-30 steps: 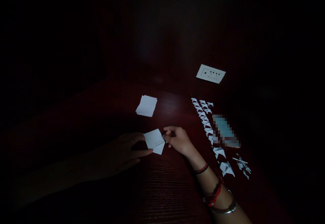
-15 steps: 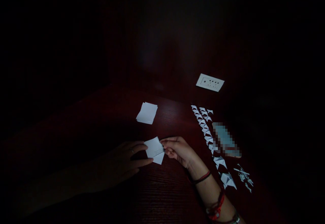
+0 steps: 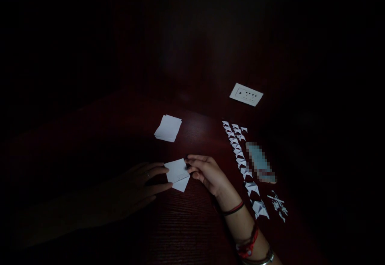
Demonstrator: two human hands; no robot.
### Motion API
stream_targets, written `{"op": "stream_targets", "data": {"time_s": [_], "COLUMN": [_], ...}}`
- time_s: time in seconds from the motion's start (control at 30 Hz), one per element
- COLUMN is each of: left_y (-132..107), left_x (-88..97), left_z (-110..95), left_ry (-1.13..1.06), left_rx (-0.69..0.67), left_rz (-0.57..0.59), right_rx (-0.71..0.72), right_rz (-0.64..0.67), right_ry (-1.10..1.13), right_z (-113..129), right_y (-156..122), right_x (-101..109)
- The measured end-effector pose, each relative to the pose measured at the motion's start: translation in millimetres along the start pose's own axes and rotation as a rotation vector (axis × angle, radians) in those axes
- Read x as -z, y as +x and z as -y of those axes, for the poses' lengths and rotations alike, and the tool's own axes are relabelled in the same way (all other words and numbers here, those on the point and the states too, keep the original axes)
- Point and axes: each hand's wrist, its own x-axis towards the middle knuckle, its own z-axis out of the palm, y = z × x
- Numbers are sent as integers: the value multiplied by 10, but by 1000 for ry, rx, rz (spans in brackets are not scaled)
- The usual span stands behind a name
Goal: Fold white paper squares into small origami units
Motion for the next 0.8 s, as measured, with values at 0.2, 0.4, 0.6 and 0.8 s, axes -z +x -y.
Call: {"op": "stream_targets", "data": {"time_s": [0.2, 0.4, 0.6, 0.8], "left_y": [24, 24, 9, 7], "left_x": [4, -15, -59, -108], "left_z": [18, 37, 38, 61], "left_ry": [-63, -64, -53, -46], "left_rx": [-6, -15, -1, -9], "left_rz": [-16, -51, -13, -48], "right_rx": [-39, -93, -93, -140], "right_rz": [65, 46, -4, 77], "right_ry": [89, -10, 46, 141], "right_z": [14, -16, -6, -30], "right_y": [8, 12, 24, 65], "right_x": [21, 17, 42, 57]}}
